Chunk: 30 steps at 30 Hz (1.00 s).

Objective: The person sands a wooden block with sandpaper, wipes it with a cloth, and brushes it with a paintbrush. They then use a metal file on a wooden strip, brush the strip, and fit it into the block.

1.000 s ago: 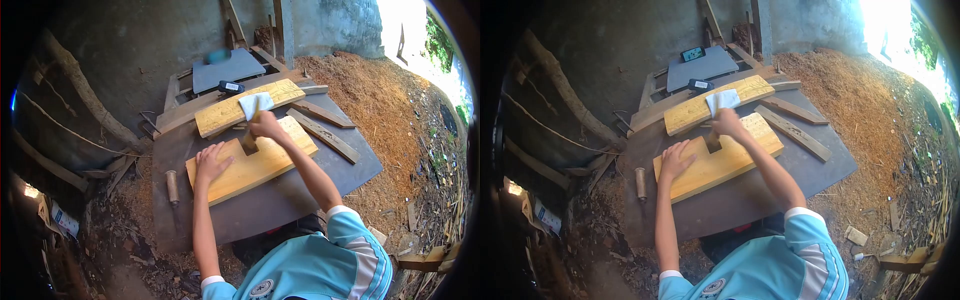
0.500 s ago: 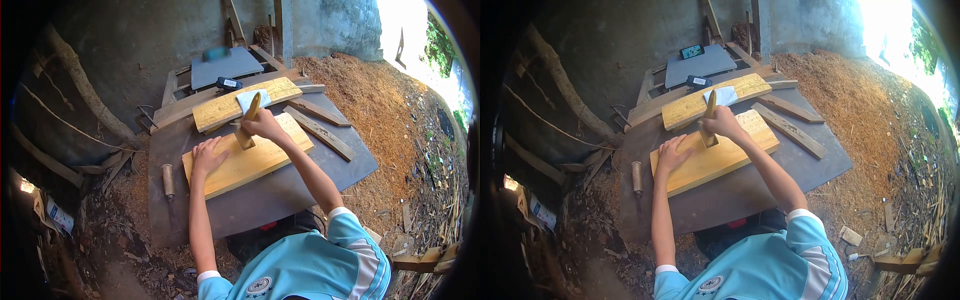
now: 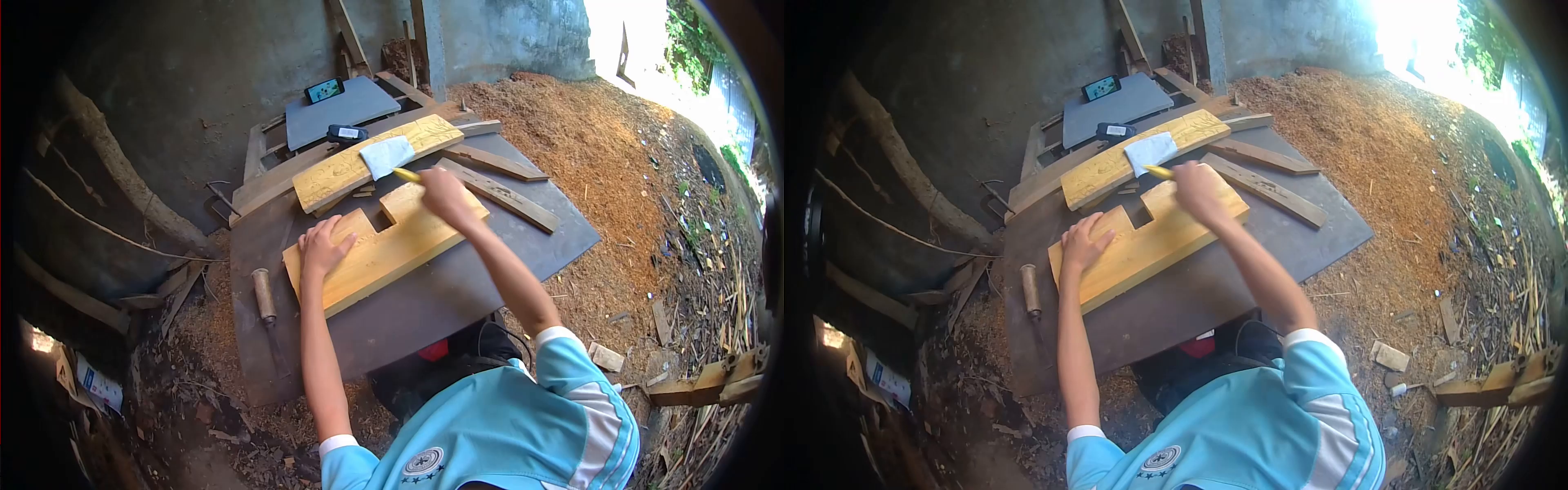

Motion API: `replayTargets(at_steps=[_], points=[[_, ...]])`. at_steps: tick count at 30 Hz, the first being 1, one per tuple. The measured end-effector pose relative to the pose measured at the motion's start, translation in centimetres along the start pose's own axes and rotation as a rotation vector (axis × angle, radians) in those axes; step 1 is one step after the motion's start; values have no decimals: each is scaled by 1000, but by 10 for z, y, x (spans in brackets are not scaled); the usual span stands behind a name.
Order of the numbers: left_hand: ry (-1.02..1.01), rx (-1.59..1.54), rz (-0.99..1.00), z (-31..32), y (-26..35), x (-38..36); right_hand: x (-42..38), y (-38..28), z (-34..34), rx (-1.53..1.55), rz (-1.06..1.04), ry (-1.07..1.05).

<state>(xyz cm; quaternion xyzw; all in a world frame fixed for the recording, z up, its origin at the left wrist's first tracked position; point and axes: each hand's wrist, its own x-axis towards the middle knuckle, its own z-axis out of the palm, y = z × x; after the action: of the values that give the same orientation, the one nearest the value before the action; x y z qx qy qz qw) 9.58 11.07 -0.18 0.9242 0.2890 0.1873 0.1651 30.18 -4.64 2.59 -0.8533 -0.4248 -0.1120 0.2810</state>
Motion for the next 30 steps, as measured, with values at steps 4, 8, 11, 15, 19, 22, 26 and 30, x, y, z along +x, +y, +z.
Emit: replayTargets(at_steps=[4,8,11,15,19,22,26,30], points=[[26,-15,64,3,-14,-2,12,-88,30,494,-1,-311],[14,-6,103,-1,-12,-2,20,-24,37,478,83,-284],[-22,55,90,0,-6,-5,8,42,-38,277,350,21],[-144,188,195,10,28,-35,-2,27,-37,7,84,9],[-555,-105,488,-36,57,-100,-28,-86,-3,504,-134,-368],[-838,-727,-105,-96,44,-124,-54,-104,-8,680,-95,-502],[-116,-690,-125,-90,-4,-122,-27,13,-56,93,45,-330],[187,-191,-229,-19,-42,-88,-32,40,-55,-94,22,-32]])
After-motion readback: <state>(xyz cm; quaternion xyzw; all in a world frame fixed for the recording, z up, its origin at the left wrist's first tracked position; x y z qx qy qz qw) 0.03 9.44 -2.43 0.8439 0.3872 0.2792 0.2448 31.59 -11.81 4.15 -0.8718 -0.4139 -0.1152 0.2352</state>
